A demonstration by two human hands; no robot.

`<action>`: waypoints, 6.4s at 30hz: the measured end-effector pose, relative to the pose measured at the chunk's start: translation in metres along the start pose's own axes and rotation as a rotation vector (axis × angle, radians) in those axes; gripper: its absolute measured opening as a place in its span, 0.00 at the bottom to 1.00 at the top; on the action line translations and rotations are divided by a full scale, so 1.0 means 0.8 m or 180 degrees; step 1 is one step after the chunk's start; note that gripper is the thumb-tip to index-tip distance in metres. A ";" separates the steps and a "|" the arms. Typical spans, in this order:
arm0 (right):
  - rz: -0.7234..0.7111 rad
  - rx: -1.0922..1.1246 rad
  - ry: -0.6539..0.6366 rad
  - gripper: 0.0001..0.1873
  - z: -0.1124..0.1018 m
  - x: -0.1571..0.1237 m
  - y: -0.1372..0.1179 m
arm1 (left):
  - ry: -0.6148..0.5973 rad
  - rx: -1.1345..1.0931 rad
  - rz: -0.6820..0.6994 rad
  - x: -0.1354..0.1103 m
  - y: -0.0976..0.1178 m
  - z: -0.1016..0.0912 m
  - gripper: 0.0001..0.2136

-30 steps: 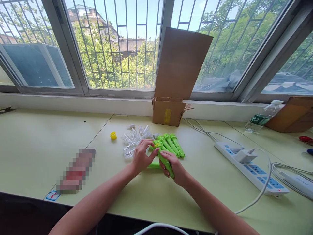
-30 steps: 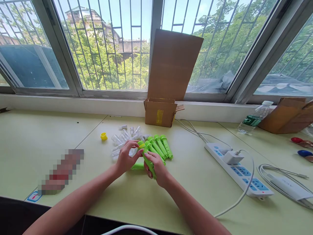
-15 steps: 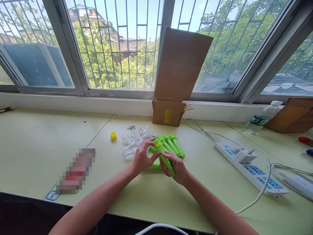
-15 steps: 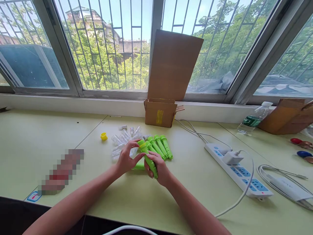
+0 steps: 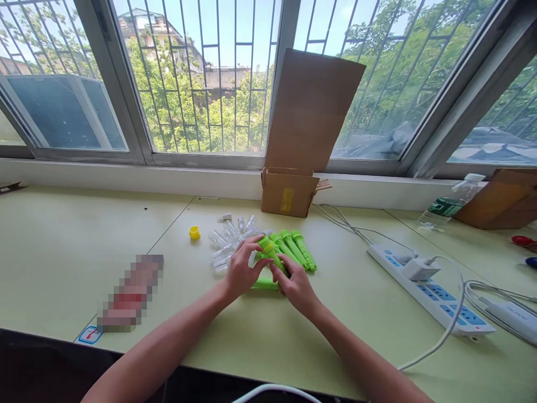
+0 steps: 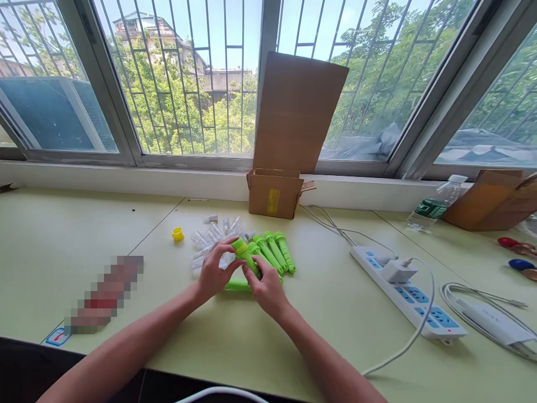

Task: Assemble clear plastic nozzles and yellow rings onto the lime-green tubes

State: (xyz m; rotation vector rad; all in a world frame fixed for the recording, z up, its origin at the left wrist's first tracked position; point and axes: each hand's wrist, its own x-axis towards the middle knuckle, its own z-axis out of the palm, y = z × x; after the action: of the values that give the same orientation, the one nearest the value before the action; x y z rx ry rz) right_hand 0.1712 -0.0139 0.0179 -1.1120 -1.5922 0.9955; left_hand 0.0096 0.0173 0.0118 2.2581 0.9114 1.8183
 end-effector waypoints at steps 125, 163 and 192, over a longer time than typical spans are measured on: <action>0.0075 0.0350 0.0301 0.19 0.003 0.003 0.006 | 0.0129 0.0217 -0.0352 0.001 -0.001 0.002 0.05; 0.0208 0.0527 -0.0264 0.19 0.001 -0.001 -0.006 | 0.0076 0.0350 -0.0045 0.006 0.007 0.000 0.07; 0.1761 0.2841 -0.1367 0.15 -0.025 0.004 -0.012 | -0.0031 0.0329 -0.0134 0.007 0.004 -0.006 0.08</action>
State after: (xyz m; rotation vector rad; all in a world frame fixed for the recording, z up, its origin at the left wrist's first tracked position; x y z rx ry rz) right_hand 0.1876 -0.0111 0.0329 -0.7108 -0.9106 2.1519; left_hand 0.0073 0.0165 0.0195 2.2863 1.0666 1.7808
